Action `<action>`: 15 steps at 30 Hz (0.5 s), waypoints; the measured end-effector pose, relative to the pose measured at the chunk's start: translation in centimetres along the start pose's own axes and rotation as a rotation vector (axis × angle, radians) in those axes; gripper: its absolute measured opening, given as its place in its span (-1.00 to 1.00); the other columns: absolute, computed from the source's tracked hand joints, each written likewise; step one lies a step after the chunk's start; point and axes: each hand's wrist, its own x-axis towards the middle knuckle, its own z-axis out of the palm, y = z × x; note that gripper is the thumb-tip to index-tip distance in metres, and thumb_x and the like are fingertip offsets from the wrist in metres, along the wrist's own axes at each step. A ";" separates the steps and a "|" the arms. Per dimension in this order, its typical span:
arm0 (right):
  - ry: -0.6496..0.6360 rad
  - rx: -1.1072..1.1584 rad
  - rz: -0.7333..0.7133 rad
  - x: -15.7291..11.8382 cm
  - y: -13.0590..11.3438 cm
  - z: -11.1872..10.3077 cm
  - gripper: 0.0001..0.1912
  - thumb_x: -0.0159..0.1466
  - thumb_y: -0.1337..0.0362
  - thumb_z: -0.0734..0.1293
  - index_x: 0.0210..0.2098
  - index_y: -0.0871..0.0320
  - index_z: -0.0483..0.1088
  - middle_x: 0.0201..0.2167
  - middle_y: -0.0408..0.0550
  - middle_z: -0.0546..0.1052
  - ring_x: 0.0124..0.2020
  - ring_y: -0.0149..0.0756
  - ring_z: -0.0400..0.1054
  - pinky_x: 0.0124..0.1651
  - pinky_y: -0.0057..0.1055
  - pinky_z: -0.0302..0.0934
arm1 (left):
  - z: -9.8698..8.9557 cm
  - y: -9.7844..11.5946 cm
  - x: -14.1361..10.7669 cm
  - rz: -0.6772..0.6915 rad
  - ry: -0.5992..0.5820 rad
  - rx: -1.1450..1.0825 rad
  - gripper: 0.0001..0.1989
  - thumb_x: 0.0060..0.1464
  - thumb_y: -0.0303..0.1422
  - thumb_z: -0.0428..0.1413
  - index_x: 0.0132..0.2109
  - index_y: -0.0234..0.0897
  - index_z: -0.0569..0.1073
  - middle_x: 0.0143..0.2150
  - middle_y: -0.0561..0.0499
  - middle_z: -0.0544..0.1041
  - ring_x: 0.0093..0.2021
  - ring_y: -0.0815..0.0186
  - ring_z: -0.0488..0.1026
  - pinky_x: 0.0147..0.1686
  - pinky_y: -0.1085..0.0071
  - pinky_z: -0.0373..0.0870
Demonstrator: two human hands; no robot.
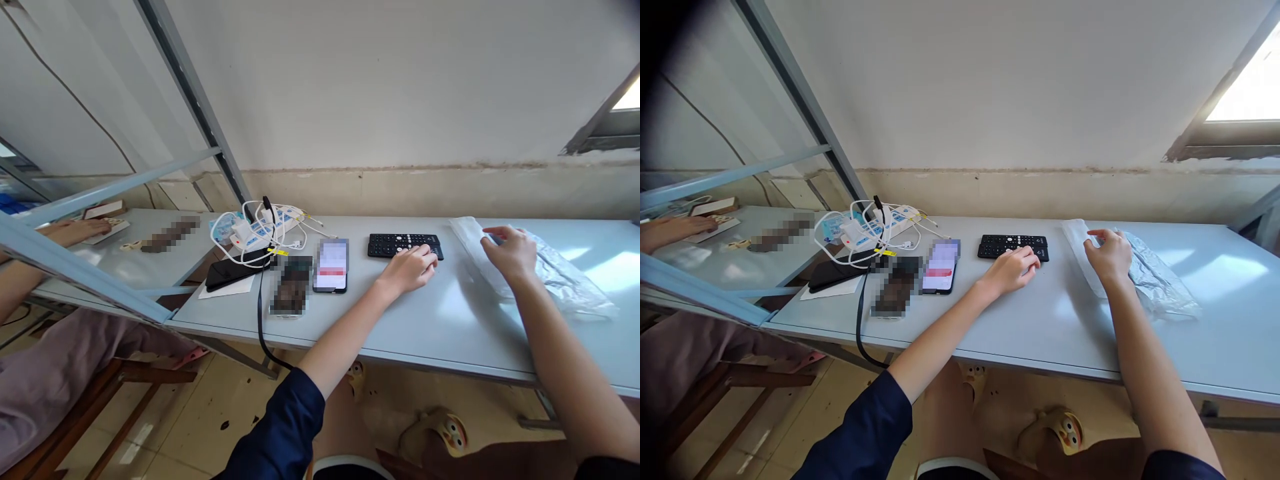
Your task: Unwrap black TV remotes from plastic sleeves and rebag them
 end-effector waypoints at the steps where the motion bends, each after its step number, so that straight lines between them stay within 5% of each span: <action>1: 0.015 -0.016 0.026 0.1 0.1 0.0 -0.63 0.12 0.32 0.20 -0.12 0.29 0.45 -0.11 0.25 0.44 0.00 -0.05 0.28 0.08 -0.21 0.08 | 0.0 0.0 0.0 0.000 -0.002 0.004 -0.78 0.19 -0.52 -0.08 -0.18 -0.30 0.47 -0.13 -0.05 0.49 -0.08 0.29 0.46 -0.07 0.38 0.37; 9: 0.118 -0.068 0.175 2.6 4.3 1.8 -0.62 0.13 0.36 0.14 -0.10 0.21 0.41 -0.05 0.30 0.36 0.11 0.17 0.14 0.07 0.17 -0.07 | 0.2 -0.5 0.1 0.029 0.071 0.019 -0.81 0.19 -0.52 -0.07 -0.22 -0.27 0.44 -0.16 -0.02 0.47 -0.09 0.30 0.46 -0.09 0.39 0.36; 15: 0.079 -0.058 0.184 4.2 6.8 2.6 -0.82 0.03 0.30 0.24 -0.37 0.08 0.43 -0.17 0.24 0.38 0.06 0.29 0.14 0.02 0.22 -0.07 | 0.1 -1.0 0.0 -0.019 0.082 0.023 -0.80 0.18 -0.54 -0.07 -0.22 -0.29 0.44 -0.14 -0.04 0.47 -0.10 0.29 0.46 -0.11 0.40 0.36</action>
